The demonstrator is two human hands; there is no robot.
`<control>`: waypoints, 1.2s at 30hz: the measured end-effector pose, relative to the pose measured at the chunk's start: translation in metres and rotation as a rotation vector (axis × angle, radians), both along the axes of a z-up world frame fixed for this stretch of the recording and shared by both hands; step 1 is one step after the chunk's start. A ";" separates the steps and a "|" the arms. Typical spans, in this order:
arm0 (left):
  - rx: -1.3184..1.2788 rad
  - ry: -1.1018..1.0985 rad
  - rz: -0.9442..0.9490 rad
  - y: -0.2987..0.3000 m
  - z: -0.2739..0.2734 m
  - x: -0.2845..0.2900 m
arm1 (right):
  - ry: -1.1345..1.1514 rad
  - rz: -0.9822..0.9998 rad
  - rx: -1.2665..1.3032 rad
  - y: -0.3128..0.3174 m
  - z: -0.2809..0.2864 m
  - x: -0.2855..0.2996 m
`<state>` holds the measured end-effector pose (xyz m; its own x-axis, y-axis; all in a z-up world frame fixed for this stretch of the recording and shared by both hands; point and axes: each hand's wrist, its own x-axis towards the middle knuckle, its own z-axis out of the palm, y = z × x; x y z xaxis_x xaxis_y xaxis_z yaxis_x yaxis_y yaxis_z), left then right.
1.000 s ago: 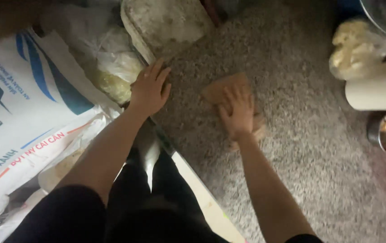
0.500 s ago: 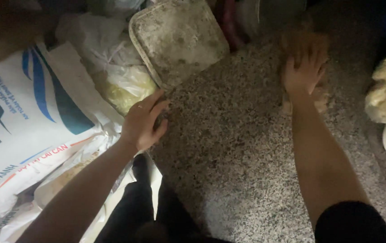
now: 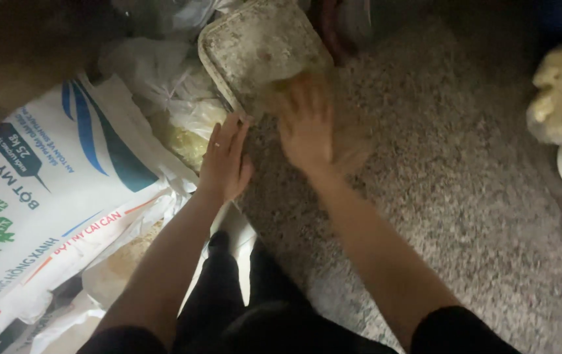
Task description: Wiping down a kitchen countertop with a damp cloth.
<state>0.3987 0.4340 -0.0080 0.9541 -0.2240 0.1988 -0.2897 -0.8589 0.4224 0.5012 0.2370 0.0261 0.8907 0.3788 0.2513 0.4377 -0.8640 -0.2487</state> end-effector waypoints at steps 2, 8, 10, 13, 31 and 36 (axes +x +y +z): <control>0.211 -0.041 0.041 0.002 -0.001 -0.004 | 0.184 0.094 -0.214 0.017 -0.017 -0.038; -0.063 -0.305 -0.185 -0.015 0.005 -0.047 | -0.779 -0.090 -1.726 0.035 -0.022 -0.151; -0.054 -0.293 -0.259 -0.011 0.008 -0.063 | -0.077 0.056 -1.180 0.028 0.000 -0.179; -0.026 -0.256 -0.398 -0.019 0.010 -0.070 | 0.501 0.099 -0.492 0.002 0.012 -0.223; -0.507 0.495 -0.834 -0.162 0.121 -0.137 | 0.248 -1.191 -0.066 -0.320 -0.039 -0.533; -0.212 0.358 -0.885 -0.193 0.098 -0.152 | 0.399 -1.353 -0.012 -0.368 -0.030 -0.521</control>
